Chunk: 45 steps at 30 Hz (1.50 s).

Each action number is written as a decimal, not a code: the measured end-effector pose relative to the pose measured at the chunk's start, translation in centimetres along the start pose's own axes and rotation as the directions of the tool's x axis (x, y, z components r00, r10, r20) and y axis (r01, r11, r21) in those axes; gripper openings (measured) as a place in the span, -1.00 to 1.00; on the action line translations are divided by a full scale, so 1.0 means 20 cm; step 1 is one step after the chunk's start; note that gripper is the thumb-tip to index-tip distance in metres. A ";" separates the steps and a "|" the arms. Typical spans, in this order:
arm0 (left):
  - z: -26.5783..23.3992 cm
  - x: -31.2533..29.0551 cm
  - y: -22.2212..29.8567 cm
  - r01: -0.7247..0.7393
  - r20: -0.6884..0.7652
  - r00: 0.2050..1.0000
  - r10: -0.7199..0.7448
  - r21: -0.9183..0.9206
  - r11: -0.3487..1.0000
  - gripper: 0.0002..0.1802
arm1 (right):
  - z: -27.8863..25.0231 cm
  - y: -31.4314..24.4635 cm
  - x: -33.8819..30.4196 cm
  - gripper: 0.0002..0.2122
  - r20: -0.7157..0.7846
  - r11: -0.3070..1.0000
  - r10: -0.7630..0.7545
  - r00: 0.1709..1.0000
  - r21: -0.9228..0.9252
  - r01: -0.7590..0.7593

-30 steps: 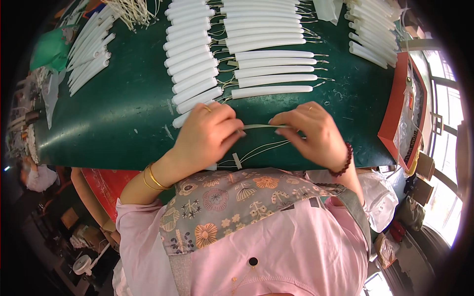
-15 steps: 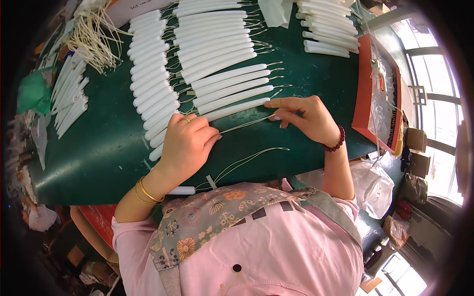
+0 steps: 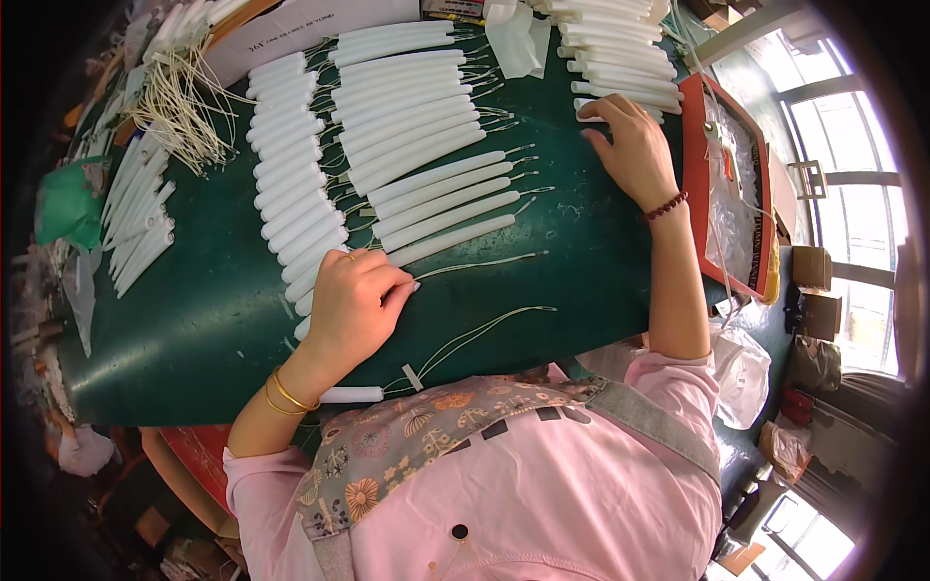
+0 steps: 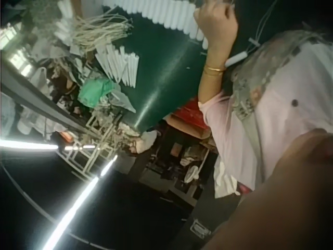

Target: Assembling plastic tubes by threading wires and applying adhesive with a glue gun.

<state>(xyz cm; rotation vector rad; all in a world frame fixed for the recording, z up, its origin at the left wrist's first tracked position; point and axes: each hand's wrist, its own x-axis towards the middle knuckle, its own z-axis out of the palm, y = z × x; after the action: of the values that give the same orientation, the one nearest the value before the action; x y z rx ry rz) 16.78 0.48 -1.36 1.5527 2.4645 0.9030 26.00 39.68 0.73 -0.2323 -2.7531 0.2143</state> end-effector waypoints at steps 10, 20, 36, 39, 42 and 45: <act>0.04 0.09 0.06 -0.175 0.039 0.984 0.171 0.119 0.977 -0.86 | 0.06 0.08 -0.02 -0.68 0.069 0.962 0.024 0.997 -0.272 -0.005; 0.04 0.17 0.07 -0.124 -0.050 0.991 0.123 -0.015 0.992 -0.90 | -0.16 -0.30 -0.32 -0.72 0.182 0.966 -0.146 0.972 0.236 0.101; -0.17 -0.02 0.04 -0.012 -0.028 0.999 0.016 0.119 0.993 -0.78 | -0.13 -0.43 -0.37 -0.55 0.210 0.929 -0.201 0.957 0.352 0.118; -0.28 -0.14 0.00 0.014 0.073 0.997 -0.022 0.110 0.994 -0.72 | -0.15 -0.25 -0.47 -0.60 0.244 0.972 -0.049 0.969 0.234 -0.010; -0.24 -0.21 0.01 0.060 0.053 0.997 -0.064 0.068 0.996 -0.68 | -0.08 -0.27 -0.48 -0.67 0.227 0.935 -0.048 0.973 0.352 -0.036; -0.16 -0.23 -0.01 0.042 -0.015 0.999 -0.041 0.093 0.995 -0.73 | -0.04 -0.37 -0.44 -0.74 0.210 0.912 -0.147 0.967 0.408 0.050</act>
<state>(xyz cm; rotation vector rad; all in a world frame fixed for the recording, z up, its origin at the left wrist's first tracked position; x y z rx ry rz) 17.56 -4.91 0.11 1.5213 2.5727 0.8050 33.36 30.85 -0.27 0.0485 -2.8599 0.8160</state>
